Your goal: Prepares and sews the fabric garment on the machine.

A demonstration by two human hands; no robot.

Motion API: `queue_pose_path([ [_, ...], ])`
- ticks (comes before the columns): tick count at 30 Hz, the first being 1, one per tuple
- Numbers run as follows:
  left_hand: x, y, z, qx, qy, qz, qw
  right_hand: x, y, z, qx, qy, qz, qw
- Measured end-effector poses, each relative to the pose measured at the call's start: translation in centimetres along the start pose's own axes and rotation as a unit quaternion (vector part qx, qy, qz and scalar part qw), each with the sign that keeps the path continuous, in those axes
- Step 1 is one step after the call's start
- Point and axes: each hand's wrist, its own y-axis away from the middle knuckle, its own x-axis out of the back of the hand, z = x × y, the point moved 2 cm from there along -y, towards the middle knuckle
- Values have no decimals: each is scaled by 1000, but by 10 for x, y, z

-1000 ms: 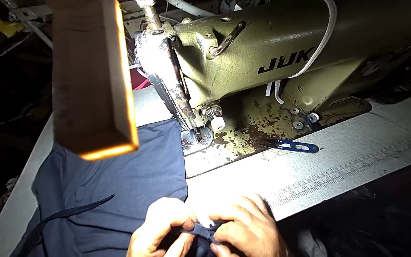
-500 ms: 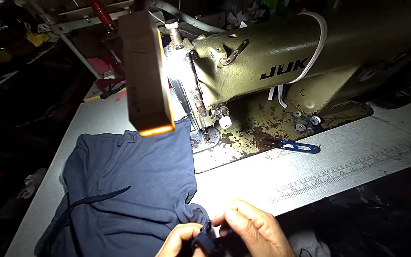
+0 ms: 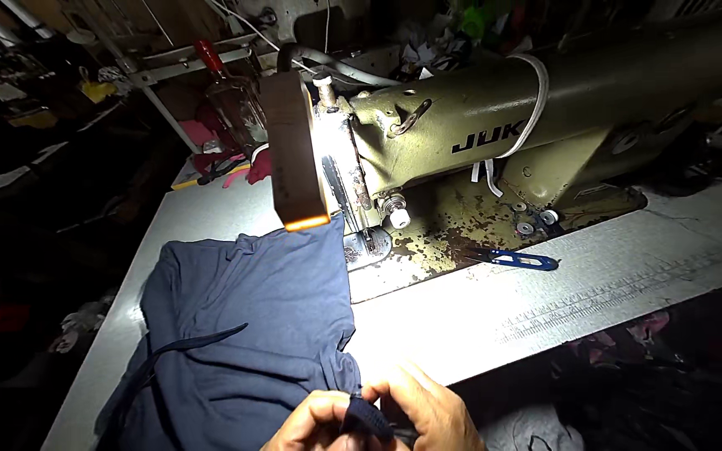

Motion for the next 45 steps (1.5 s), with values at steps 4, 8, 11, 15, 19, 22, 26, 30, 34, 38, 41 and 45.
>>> queue_pose_path([
  [4,12,-7,5,-41,-42,8,998,4,3,1,-13,26,19,999],
  [8,24,-15,17,-64,-47,15,997,11,2,8,-87,-67,33,993],
  [11,25,-16,20,-85,-60,-2,995,13,2,12,-78,-115,44,989],
  [15,28,-15,19,-139,-118,-30,983,13,5,12,-77,-147,59,984],
  [19,27,-5,24,-144,-185,18,972,11,9,13,-86,-220,52,970],
  [22,26,0,28,-91,-167,27,981,8,9,12,-119,-266,43,956],
  [26,22,0,30,-23,-137,23,990,4,2,-1,-232,-312,8,921],
  [30,23,-4,30,-27,-117,6,993,-1,0,6,-208,-305,-43,929],
  [34,31,-7,36,-59,-188,-21,980,9,-4,9,-178,-235,-51,954],
  [38,33,-9,34,-98,-253,-80,959,17,-5,3,-64,-139,-90,984],
  [41,31,-10,29,-139,-291,-106,941,13,-5,-2,-17,-81,-82,993],
  [45,30,-9,27,-165,-283,-121,937,9,-5,-1,-11,-89,-65,994],
])
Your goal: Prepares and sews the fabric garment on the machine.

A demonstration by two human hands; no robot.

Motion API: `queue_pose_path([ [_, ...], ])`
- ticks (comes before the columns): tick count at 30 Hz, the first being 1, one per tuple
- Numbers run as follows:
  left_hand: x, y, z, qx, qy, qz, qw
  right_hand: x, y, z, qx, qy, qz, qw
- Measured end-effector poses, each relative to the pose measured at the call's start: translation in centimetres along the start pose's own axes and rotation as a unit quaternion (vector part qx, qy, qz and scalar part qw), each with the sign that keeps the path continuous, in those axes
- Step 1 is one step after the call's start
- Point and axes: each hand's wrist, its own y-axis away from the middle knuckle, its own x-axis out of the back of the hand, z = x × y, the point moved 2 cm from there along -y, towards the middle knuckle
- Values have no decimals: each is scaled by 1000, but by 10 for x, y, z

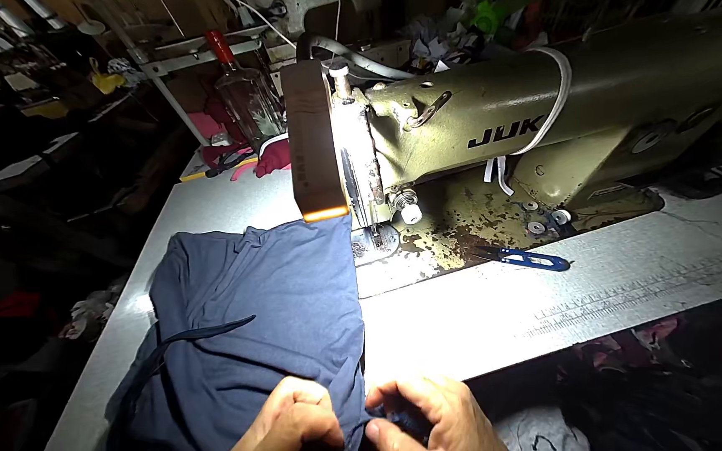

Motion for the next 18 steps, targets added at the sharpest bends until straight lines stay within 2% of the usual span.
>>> queue_pose_path([
  [4,0,1,0,-4,2,6,1000,-2,-1,3,41,16,-15,999],
  [7,0,0,4,-2,-37,-11,999,-3,-2,3,31,35,-6,999],
  [11,1,-3,12,2,-114,-29,993,0,-5,4,-28,-20,-13,999],
  [18,-4,-7,16,-14,-241,-16,970,0,-6,8,-130,-130,-44,982],
])
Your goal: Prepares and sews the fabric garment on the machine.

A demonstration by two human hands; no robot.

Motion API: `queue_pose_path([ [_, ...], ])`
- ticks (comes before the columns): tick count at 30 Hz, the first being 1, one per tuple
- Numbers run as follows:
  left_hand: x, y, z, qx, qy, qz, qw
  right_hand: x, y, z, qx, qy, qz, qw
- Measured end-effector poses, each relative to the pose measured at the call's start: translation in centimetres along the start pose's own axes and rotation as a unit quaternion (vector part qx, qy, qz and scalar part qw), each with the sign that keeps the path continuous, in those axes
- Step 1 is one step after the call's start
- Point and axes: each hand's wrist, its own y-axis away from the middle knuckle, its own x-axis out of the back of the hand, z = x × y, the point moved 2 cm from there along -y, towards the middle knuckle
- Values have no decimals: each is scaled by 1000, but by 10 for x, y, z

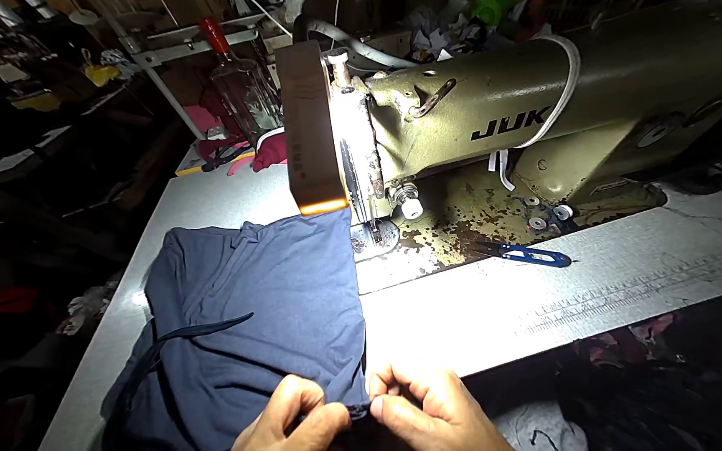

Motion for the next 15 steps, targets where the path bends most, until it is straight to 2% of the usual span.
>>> queue_pose_path([
  [5,3,-1,-6,-3,78,-19,997,1,1,2,-15,11,9,1000],
  [15,3,-4,-4,28,81,-21,996,1,1,0,22,20,-10,1000],
])
